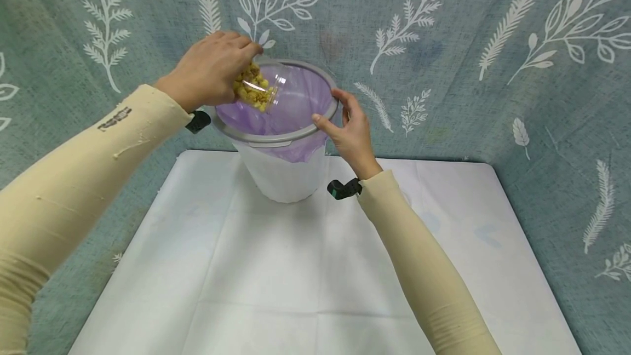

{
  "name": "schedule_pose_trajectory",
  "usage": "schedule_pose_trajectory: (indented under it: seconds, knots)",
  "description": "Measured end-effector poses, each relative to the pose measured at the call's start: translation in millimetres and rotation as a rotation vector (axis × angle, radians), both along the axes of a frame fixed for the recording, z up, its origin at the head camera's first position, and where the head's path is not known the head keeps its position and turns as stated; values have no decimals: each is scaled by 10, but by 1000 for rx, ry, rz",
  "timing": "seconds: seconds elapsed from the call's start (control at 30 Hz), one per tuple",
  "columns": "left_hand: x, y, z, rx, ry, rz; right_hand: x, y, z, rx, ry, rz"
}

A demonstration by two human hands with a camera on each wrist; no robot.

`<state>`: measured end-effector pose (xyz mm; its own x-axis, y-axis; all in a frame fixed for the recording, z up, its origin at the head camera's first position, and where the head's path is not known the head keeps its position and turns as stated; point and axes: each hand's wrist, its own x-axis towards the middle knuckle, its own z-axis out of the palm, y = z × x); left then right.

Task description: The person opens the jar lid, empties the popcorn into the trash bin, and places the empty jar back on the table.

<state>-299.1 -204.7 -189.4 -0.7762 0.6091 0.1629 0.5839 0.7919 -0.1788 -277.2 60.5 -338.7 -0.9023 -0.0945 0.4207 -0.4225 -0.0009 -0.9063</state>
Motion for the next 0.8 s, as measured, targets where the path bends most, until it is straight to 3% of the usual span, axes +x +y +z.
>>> schedule_pose_trajectory:
  seconds: [0.4,0.8]
  knots:
    - [-6,12,3,-23,33,-29,-67,9,-82,7,17,-6]
    - [-9,18,12,-63,30,-5,-77,5,-91,-6,25,-6]
